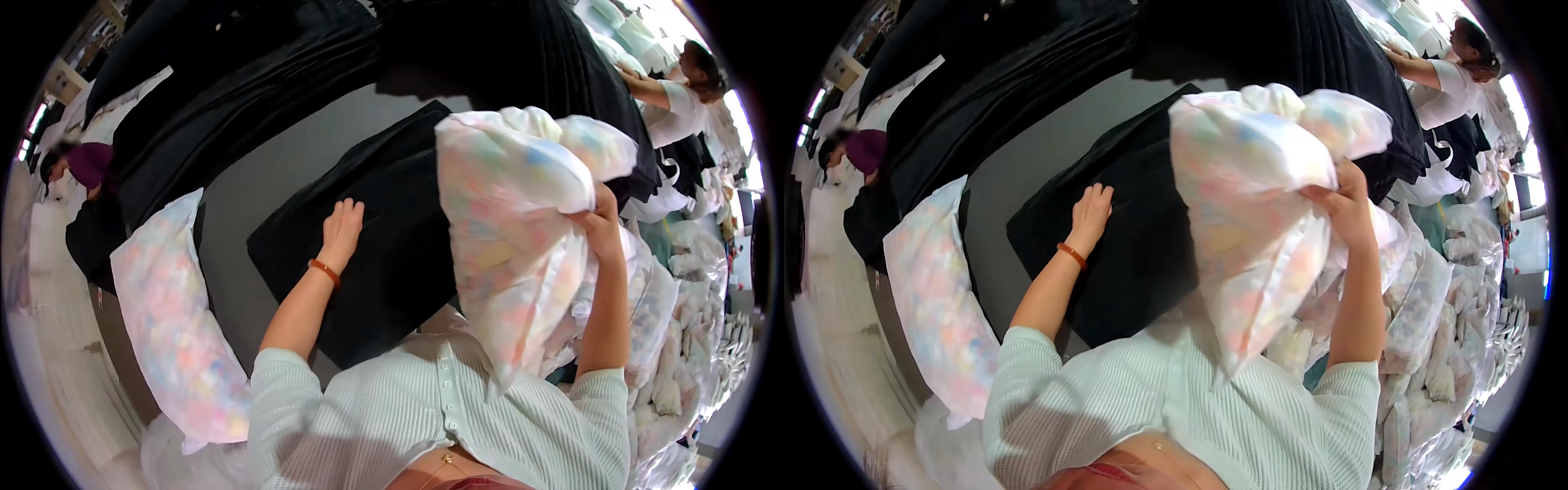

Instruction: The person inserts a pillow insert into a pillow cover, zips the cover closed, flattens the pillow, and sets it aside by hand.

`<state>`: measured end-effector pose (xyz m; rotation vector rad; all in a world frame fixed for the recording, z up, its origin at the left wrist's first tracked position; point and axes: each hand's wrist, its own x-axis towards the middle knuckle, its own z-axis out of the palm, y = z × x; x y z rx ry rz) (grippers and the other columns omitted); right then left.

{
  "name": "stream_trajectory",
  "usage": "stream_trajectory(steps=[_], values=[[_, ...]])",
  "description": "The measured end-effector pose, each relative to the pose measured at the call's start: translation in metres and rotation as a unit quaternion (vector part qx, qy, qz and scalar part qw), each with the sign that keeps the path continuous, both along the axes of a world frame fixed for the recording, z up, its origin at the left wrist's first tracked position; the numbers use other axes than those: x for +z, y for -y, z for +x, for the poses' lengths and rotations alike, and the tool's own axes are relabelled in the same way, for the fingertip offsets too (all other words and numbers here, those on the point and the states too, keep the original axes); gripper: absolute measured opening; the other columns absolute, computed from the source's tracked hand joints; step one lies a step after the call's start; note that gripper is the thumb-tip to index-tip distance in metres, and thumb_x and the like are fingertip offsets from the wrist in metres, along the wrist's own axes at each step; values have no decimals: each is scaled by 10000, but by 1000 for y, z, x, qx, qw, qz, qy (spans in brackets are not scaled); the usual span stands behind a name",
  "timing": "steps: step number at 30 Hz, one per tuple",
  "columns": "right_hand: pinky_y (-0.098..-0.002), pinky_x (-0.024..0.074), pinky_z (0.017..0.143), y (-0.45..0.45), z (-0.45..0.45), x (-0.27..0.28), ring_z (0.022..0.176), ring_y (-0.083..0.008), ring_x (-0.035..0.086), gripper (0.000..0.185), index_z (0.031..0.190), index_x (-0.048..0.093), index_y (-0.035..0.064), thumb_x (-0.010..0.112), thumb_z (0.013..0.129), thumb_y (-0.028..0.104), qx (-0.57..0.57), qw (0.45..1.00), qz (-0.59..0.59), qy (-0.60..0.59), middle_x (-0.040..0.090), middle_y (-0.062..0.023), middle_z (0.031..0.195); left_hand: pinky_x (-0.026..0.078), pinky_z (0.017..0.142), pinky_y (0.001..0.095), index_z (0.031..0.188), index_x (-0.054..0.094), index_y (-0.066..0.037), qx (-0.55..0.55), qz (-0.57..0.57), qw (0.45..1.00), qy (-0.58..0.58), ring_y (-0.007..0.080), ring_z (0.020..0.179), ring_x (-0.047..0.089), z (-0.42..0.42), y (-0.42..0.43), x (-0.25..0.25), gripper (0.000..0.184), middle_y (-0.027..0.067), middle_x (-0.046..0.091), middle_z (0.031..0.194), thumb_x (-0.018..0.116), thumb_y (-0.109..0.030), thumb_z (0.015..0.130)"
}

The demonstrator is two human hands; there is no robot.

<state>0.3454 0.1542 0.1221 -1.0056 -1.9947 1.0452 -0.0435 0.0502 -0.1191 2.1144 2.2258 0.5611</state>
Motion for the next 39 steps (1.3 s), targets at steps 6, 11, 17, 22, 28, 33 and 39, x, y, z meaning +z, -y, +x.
stream_trajectory(steps=[6,11,17,22,28,33,39], values=[[-271,426,640,33,-56,-9,693,-115,563,86,729,659,-44,707,677,4,11,1000,-3,-15,600,-28,740,522,766,451,1001,579,-85,39,-50,990,128,294,1014,582,-27,0,18,227,88,574,1036,669,-81,792],[-271,475,675,51,-60,-15,804,-145,613,131,841,692,-76,722,716,-49,-12,994,-105,18,576,-51,921,554,777,399,1191,557,-107,-127,-39,991,-14,274,1082,541,-19,18,16,520,75,520,1164,748,-120,708],[-290,468,723,57,-73,-13,846,-186,597,182,873,704,-65,715,699,-14,-14,998,-54,20,607,-87,932,535,769,437,959,668,-38,-36,7,991,132,345,925,620,-30,1,19,187,170,618,939,584,-89,799],[-307,459,717,63,-106,-3,802,-210,585,189,867,713,-40,731,692,29,15,999,-5,32,612,-110,884,522,808,361,1026,674,-32,-24,-14,955,295,296,874,669,-86,-25,57,258,170,691,920,600,-109,791],[-409,474,687,95,-179,-44,704,-311,586,149,707,688,44,774,673,162,42,963,216,158,632,-109,672,514,753,346,992,664,-15,-16,41,971,234,278,829,663,-109,-32,94,194,162,683,898,600,-97,828],[-389,487,673,110,-230,-55,789,-281,627,143,710,661,70,749,664,173,72,939,265,208,607,-105,798,483,662,301,920,639,-8,-3,132,945,300,173,706,614,-101,-21,159,144,100,660,803,537,-53,829],[-392,481,610,80,-240,-78,734,-281,605,384,570,617,75,760,576,432,41,948,276,151,547,-117,683,483,697,348,933,603,-5,-82,-34,963,253,262,756,598,-75,-9,200,146,114,646,897,558,-60,805]])
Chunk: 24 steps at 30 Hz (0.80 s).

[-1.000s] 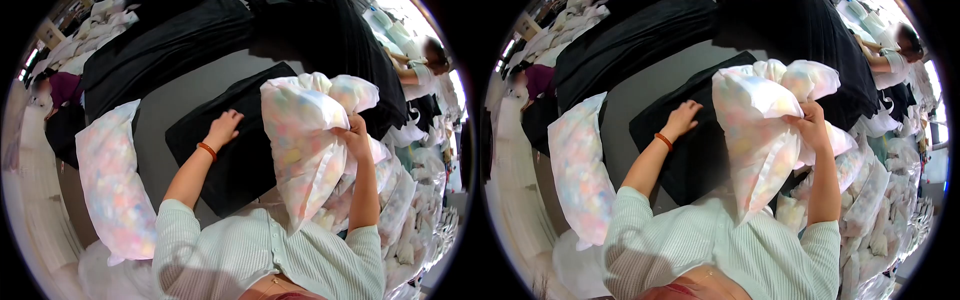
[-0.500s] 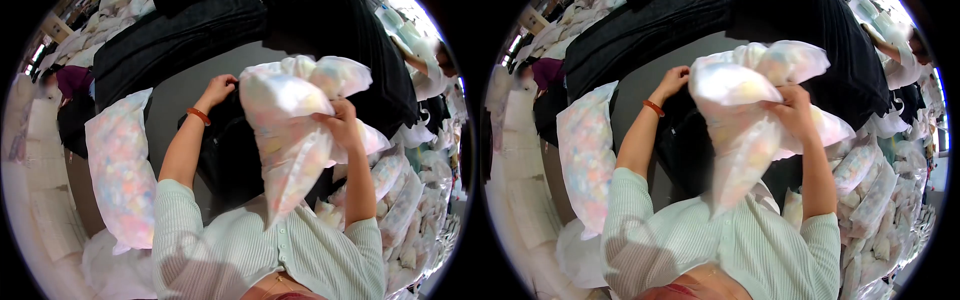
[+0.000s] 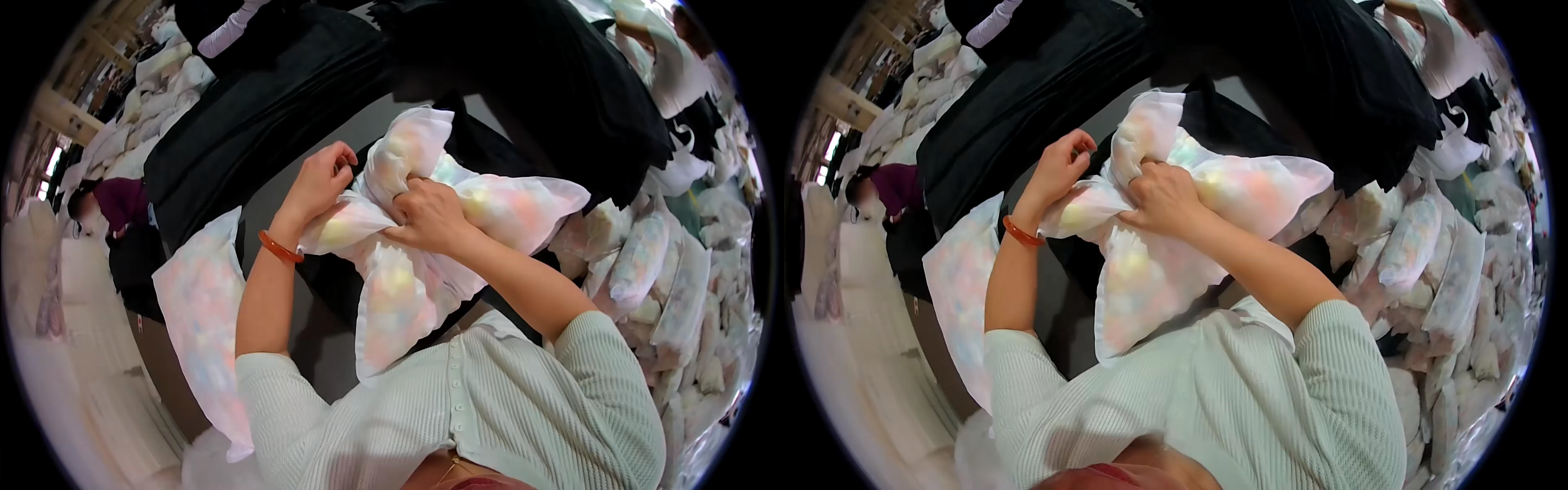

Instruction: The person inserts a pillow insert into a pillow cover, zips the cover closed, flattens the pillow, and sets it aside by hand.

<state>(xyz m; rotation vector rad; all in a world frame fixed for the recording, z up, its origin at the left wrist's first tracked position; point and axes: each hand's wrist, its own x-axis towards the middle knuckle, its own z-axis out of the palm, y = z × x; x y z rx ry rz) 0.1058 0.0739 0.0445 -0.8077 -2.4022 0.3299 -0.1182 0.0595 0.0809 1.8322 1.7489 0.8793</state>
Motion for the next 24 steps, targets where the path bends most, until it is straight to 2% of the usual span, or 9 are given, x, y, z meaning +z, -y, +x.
stream_trajectory(steps=[2,5,7,9,11,13,18,21,24], values=[[-392,491,633,-1,5,2,747,-279,617,403,616,651,71,753,600,461,-10,1000,-9,24,578,-120,733,489,850,392,1190,541,-39,-32,-64,992,-106,327,995,599,-11,-15,-11,425,151,614,1141,620,-94,776],[-396,494,652,-2,8,-2,760,-278,624,465,678,696,74,732,652,537,-27,998,-26,59,602,-123,777,457,961,418,1366,431,-64,-80,-26,963,-257,363,1172,537,-17,-34,-19,649,184,567,1251,653,-131,760],[-398,486,648,-8,12,-11,752,-279,613,491,692,701,80,714,681,570,-31,999,-21,27,592,-114,769,455,972,431,1395,376,-24,-144,-25,952,-267,428,1107,576,-17,-57,-23,698,243,566,1250,654,-99,759],[-402,440,579,-24,21,-27,695,-272,566,440,627,634,79,713,730,500,-36,998,14,-48,515,-112,694,464,963,441,1431,352,-71,-178,-245,921,-245,419,1132,561,1,-83,-28,772,244,602,1184,689,-145,740],[-414,423,571,-33,32,-33,685,-272,548,369,668,627,88,716,769,432,-79,995,-20,-62,495,-111,695,511,853,460,1414,343,-19,-176,-183,895,-367,431,988,619,7,-99,-75,699,266,623,1079,637,-52,781],[-408,431,585,-42,41,-35,699,-276,558,327,709,636,90,721,780,397,-113,988,-53,-90,508,-114,725,517,831,463,1404,341,5,-156,-66,921,-351,420,943,634,13,-103,-93,643,267,626,1041,593,-48,815],[-408,461,649,-58,52,-48,782,-319,587,313,984,636,91,743,795,317,-150,963,-122,-186,550,-136,904,480,911,462,1445,340,-112,-91,-201,954,-205,408,1103,579,-1,-104,-103,646,224,607,1209,581,-88,845],[-399,497,730,-63,45,-41,899,-349,607,555,1250,533,104,759,784,307,-217,940,-140,-223,548,-155,1107,479,922,446,1439,347,-110,-147,-212,958,-122,414,1138,559,-24,-100,-109,622,248,592,1226,572,-121,859],[-382,518,860,-66,40,-30,1085,-387,586,791,1448,375,164,764,767,264,-217,924,-148,-277,467,-193,1376,501,867,460,1403,400,-92,-115,-117,966,-201,390,1015,613,3,-94,-103,566,224,583,1162,540,-61,856]])
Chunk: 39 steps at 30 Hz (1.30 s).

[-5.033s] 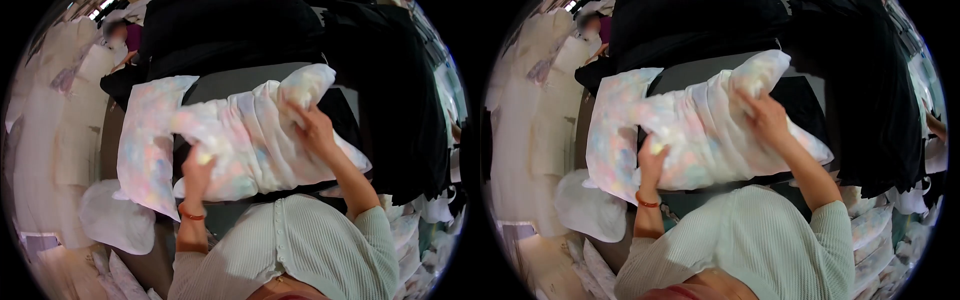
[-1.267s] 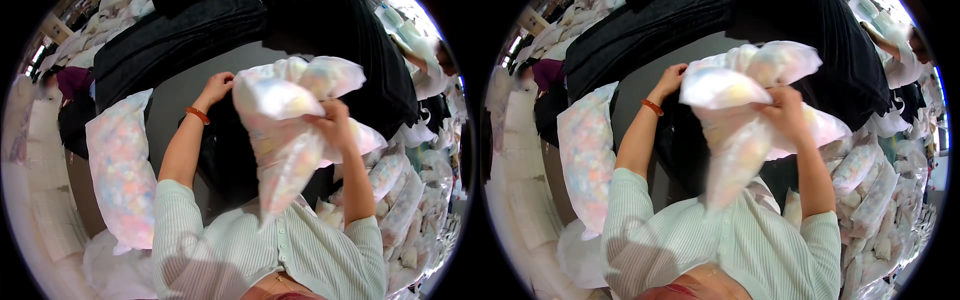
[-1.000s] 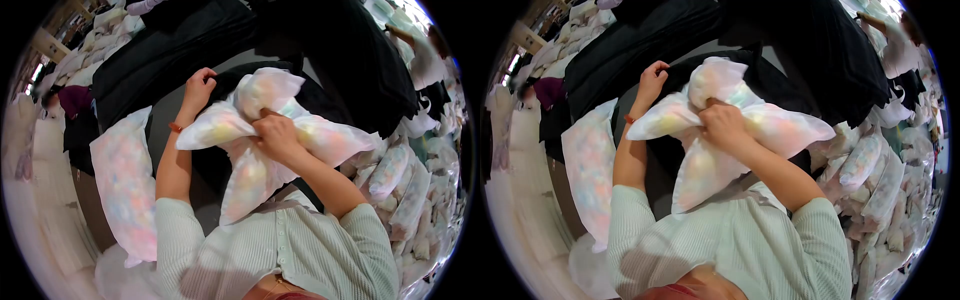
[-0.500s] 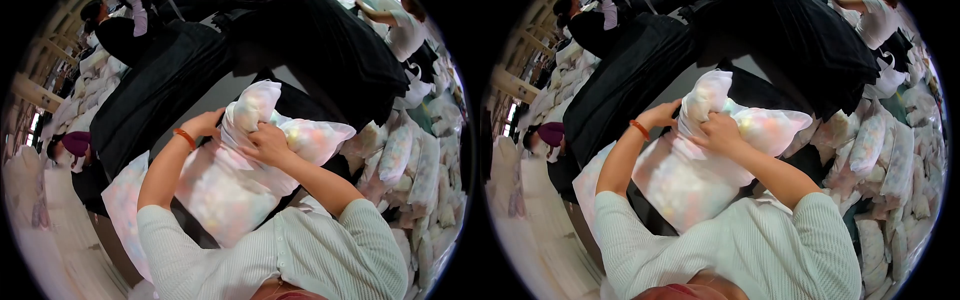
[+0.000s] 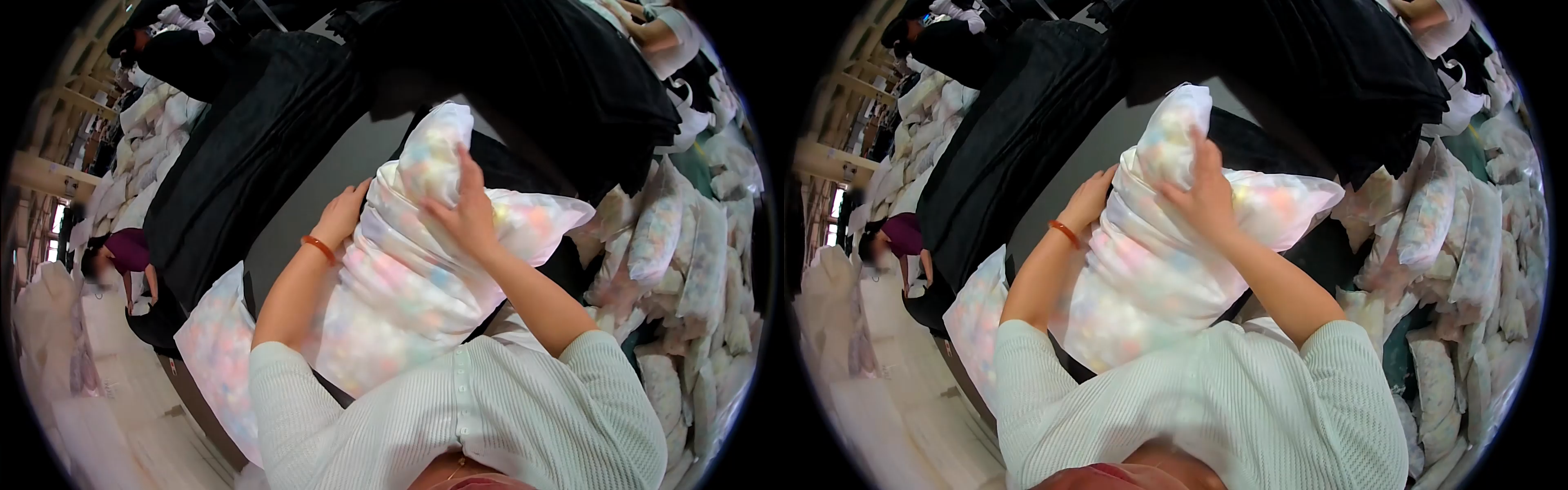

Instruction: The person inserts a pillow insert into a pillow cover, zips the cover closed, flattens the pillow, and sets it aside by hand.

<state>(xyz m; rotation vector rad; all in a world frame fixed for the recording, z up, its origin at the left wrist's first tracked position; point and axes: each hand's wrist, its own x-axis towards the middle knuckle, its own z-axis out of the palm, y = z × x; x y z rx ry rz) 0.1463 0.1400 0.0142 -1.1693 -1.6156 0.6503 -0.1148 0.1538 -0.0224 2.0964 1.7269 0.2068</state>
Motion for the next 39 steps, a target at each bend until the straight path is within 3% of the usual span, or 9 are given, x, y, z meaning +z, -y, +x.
stream_trajectory(steps=[3,8,13,18,23,26,31,37,39], values=[[-409,522,855,12,-4,0,1118,-391,581,771,1431,418,226,766,742,209,87,978,18,191,445,-233,1399,537,729,440,1358,456,-97,5,135,983,-125,344,850,644,10,-14,-8,521,175,549,1052,514,-13,847],[-353,524,591,27,-14,-17,721,-252,639,676,1344,534,311,709,706,176,88,945,191,251,452,-247,1396,533,631,441,1083,555,-90,2,349,937,-30,345,773,648,28,-38,16,258,125,625,942,561,-31,832],[-375,475,687,34,-26,-22,809,-228,596,332,1073,672,190,598,752,155,87,918,146,359,626,-154,1085,514,597,456,980,577,-97,30,357,927,110,396,703,635,86,-12,77,193,170,652,763,657,-115,805],[-399,425,957,-42,-6,-16,1168,-242,530,514,1328,515,117,560,825,211,161,806,-121,556,561,-148,1295,510,536,403,886,506,-99,-92,342,935,4,306,603,643,142,7,44,198,104,612,668,673,-140,788],[-400,420,978,-83,-12,-84,1196,-271,523,354,1170,638,124,565,834,210,-31,917,-2,398,609,-131,1218,500,633,472,967,509,-73,-3,285,958,38,392,749,637,142,-9,53,198,167,651,786,642,-89,822],[-466,458,846,-43,-8,-33,964,-360,596,176,927,671,61,604,811,175,22,965,-35,257,659,-175,898,496,696,495,1037,523,-66,43,225,973,34,431,815,632,127,-12,47,210,214,663,841,612,-80,848],[-532,117,1160,33,-21,-9,1406,-485,169,788,1470,156,-84,538,843,201,43,942,31,332,318,-295,1443,500,715,493,1053,560,-65,100,203,971,71,437,839,634,127,-25,45,197,231,666,872,588,-99,860],[-486,94,1181,-12,-32,-41,1398,-481,213,684,1446,273,-85,462,885,257,-13,902,130,412,444,-301,1340,500,725,479,1003,618,-46,84,217,965,125,441,876,627,113,-45,49,150,234,665,902,581,-110,872],[-454,130,1181,-18,-39,-44,1415,-402,247,609,1437,358,-15,436,914,288,-9,812,16,584,456,-254,1363,511,699,489,987,585,-25,74,245,960,111,434,842,641,124,-43,50,149,241,664,866,571,-130,882]])
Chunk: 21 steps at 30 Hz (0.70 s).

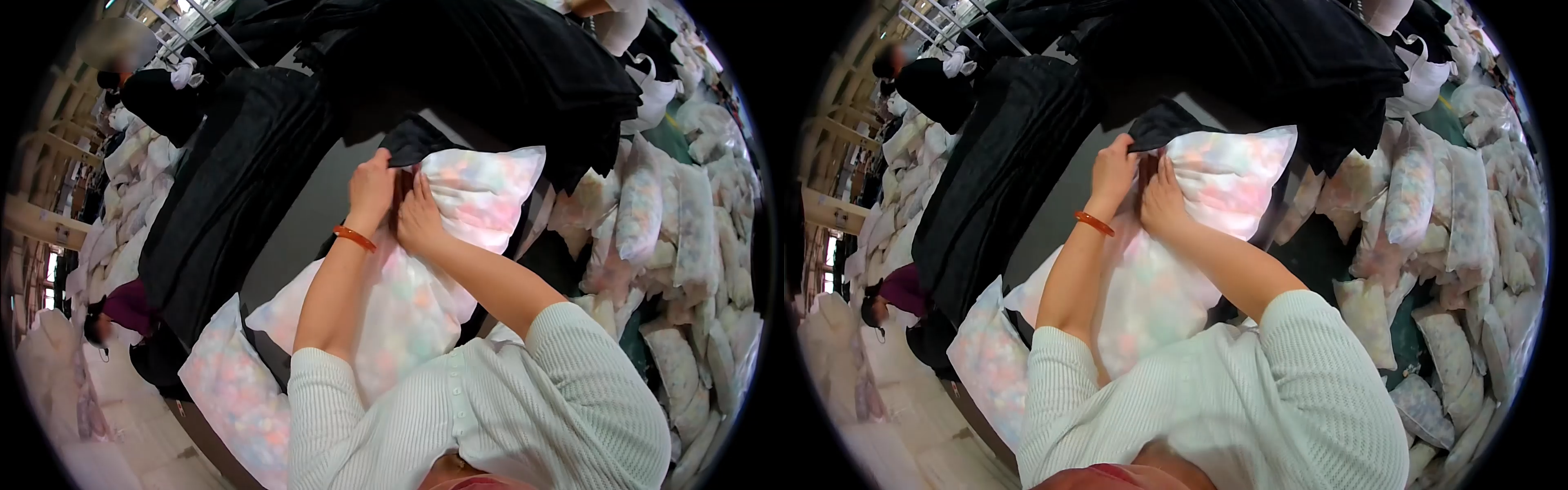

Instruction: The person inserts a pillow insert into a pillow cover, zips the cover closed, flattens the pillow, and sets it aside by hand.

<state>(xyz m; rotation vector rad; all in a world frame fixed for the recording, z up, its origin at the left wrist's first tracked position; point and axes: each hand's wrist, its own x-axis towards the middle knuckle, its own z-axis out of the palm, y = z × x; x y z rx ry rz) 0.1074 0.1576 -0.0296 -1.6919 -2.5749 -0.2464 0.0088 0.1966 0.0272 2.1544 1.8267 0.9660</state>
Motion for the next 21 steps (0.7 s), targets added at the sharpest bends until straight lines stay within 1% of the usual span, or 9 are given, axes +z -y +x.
stream_trajectory(steps=[2,8,10,12,13,15,17,19,21], values=[[-448,150,1169,-18,-3,-6,1393,-373,285,573,1408,406,16,444,911,299,-9,999,-36,1,476,-223,1359,538,623,481,924,528,-13,-45,-34,984,-170,399,728,671,29,14,-1,134,227,667,775,535,-140,882],[-430,211,1134,-55,-15,-31,1327,-284,399,482,1319,550,108,467,902,333,-8,998,-15,-63,536,-131,1349,532,652,468,923,488,-31,-86,-23,983,-160,392,760,653,1,27,-32,102,194,649,830,528,-109,870],[-424,232,1123,-54,-5,-26,1305,-254,437,459,1290,598,139,474,899,344,10,998,20,-59,556,-101,1345,510,771,478,1061,515,-51,-58,-89,982,-158,392,900,624,-25,37,-24,270,186,622,1003,610,-108,815],[-448,209,1129,-45,6,-22,1320,-297,416,433,1223,639,85,468,887,297,42,995,73,-46,579,-136,1305,506,789,480,1071,548,-54,11,-146,974,-175,392,942,612,-55,48,-9,314,180,604,1064,653,-139,787],[-448,209,1129,-43,8,-16,1320,-297,416,433,1223,639,85,468,887,297,42,995,75,-44,579,-136,1305,506,786,477,1032,569,-51,38,-151,967,-200,390,934,617,-73,54,-6,272,176,620,1030,650,-154,793],[-450,197,1135,-38,8,-4,1314,-327,415,436,1204,634,26,461,885,267,65,994,-91,17,557,-162,1316,505,764,473,955,599,-39,75,-181,956,-221,392,894,623,-115,69,-4,202,182,642,931,637,-170,805],[-445,216,1133,-40,1,2,1297,-327,426,446,1212,626,30,488,882,296,50,991,-115,40,554,-166,1316,505,745,473,917,606,-31,88,-205,951,-213,396,862,625,-128,82,-9,176,192,648,867,628,-171,812],[-441,235,1131,-56,-7,-14,1280,-326,438,461,1220,618,33,515,879,326,39,987,-141,60,551,-170,1316,511,657,468,821,601,-45,-24,-105,985,-131,364,746,638,-126,98,-9,190,176,644,740,627,-232,823],[-431,235,1149,-93,-9,-63,1318,-334,414,488,1318,545,75,494,907,333,75,968,161,-178,495,-154,1394,465,542,442,710,519,-19,-112,-18,988,-101,392,617,574,-89,111,7,241,195,556,646,641,-194,820]])
